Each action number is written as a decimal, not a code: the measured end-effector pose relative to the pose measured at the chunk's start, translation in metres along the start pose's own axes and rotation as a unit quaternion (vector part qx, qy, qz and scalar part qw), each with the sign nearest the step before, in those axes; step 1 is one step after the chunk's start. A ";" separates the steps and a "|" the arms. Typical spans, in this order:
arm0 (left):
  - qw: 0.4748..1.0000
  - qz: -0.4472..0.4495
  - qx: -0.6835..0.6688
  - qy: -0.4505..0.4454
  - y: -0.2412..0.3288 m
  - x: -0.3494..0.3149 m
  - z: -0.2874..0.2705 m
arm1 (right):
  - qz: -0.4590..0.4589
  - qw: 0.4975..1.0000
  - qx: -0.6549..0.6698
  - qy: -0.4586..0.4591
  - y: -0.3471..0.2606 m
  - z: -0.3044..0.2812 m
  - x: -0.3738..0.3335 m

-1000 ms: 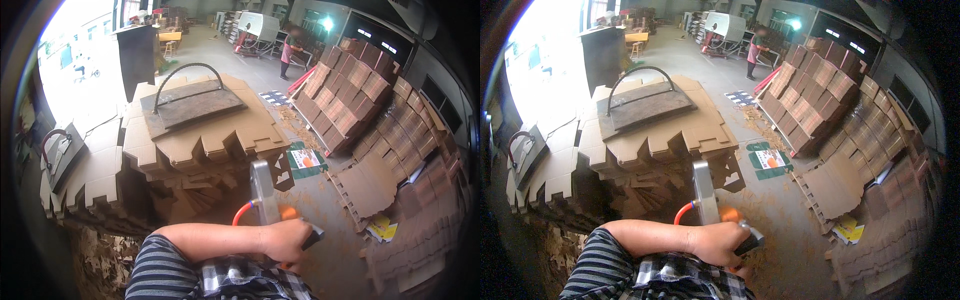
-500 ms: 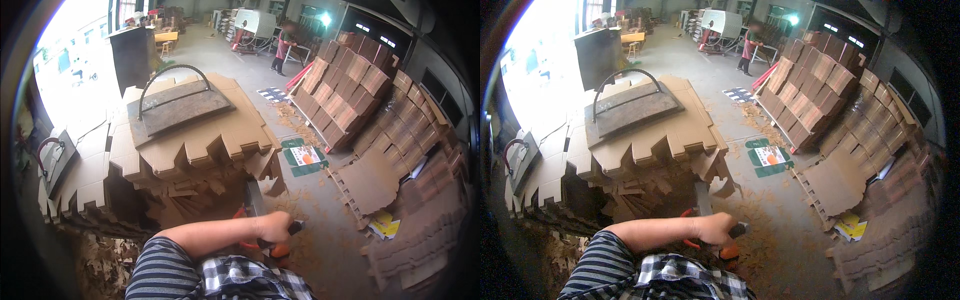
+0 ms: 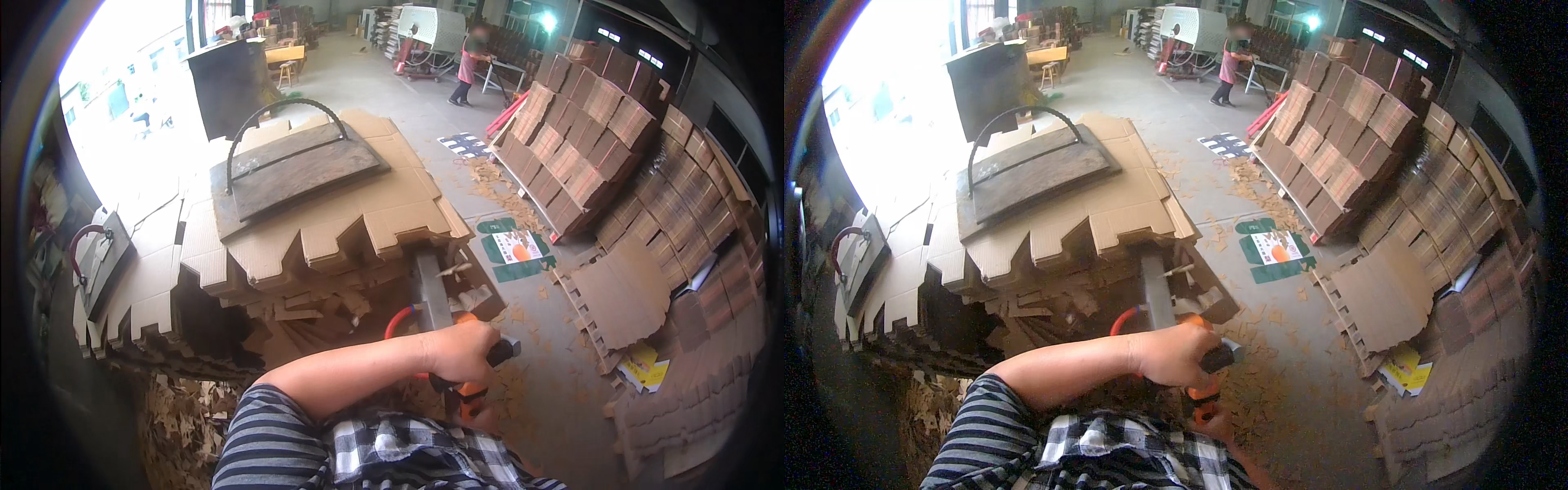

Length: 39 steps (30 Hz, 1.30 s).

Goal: The person uses a handheld power saw to cut through a large stack of cardboard sheets. The person repeatedly positions the saw and cuts through the stack, creating cardboard debris that accumulates on the floor.

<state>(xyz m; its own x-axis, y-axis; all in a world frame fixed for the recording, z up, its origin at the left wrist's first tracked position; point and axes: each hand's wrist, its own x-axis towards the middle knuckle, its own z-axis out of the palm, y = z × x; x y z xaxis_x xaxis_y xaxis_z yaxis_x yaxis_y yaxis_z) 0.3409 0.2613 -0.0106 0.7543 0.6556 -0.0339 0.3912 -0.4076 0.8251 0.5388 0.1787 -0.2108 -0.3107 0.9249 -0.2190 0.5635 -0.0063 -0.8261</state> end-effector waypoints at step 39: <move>0.989 -0.040 -0.069 0.121 0.034 0.108 -0.002 | -0.030 0.997 -0.060 -0.029 0.067 -0.148 0.057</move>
<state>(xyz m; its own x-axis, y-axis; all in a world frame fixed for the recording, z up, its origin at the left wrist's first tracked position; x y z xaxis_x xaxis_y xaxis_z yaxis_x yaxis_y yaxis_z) 0.4341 0.3196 0.0150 0.5696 0.8217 0.0204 0.3558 -0.2688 0.8951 0.6722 0.2871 -0.2016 -0.3886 0.8987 -0.2033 0.6290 0.0975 -0.7713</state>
